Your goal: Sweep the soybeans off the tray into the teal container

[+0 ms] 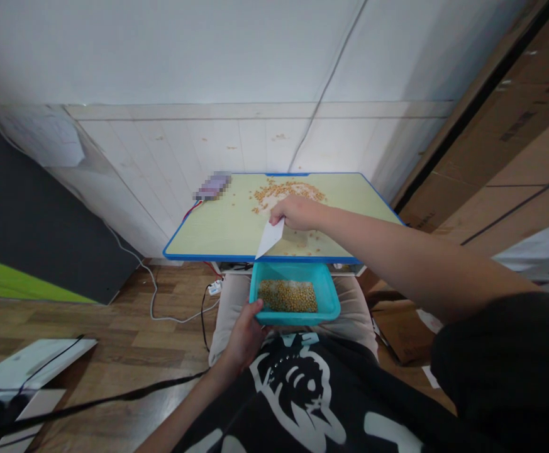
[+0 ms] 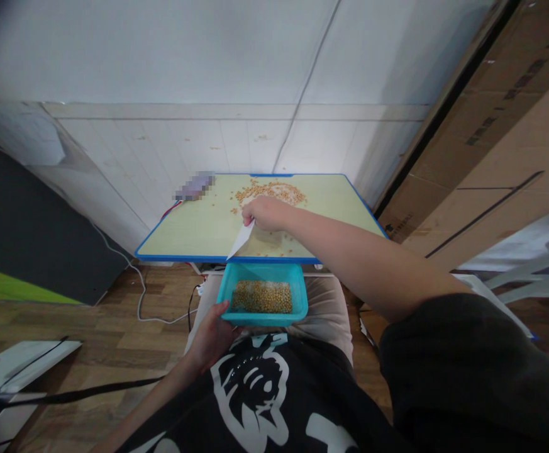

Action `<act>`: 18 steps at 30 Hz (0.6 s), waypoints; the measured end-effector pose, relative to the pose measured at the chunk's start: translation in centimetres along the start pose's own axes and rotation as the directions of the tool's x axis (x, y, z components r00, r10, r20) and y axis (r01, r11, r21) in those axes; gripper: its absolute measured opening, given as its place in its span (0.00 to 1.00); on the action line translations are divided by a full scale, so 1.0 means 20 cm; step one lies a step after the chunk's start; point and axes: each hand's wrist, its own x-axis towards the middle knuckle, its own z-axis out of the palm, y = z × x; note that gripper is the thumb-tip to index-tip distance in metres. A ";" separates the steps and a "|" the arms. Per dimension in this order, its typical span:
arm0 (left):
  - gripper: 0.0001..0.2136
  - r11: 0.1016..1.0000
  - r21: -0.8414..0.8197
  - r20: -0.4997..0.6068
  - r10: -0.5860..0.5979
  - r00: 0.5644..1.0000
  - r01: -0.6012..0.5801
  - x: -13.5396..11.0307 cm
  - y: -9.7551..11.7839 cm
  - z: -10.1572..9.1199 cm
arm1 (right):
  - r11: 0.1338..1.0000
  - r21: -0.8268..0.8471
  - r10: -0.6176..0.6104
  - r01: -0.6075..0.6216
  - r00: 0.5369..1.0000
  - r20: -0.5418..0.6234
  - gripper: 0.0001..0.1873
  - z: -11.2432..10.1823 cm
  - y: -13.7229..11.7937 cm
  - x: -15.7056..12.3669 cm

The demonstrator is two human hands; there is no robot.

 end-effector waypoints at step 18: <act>0.24 0.999 0.033 -0.006 -0.038 0.999 0.038 0.00 0.01 0.07 | 0.998 -0.021 0.055 -0.054 0.995 0.088 0.21 -0.06 0.10 -0.19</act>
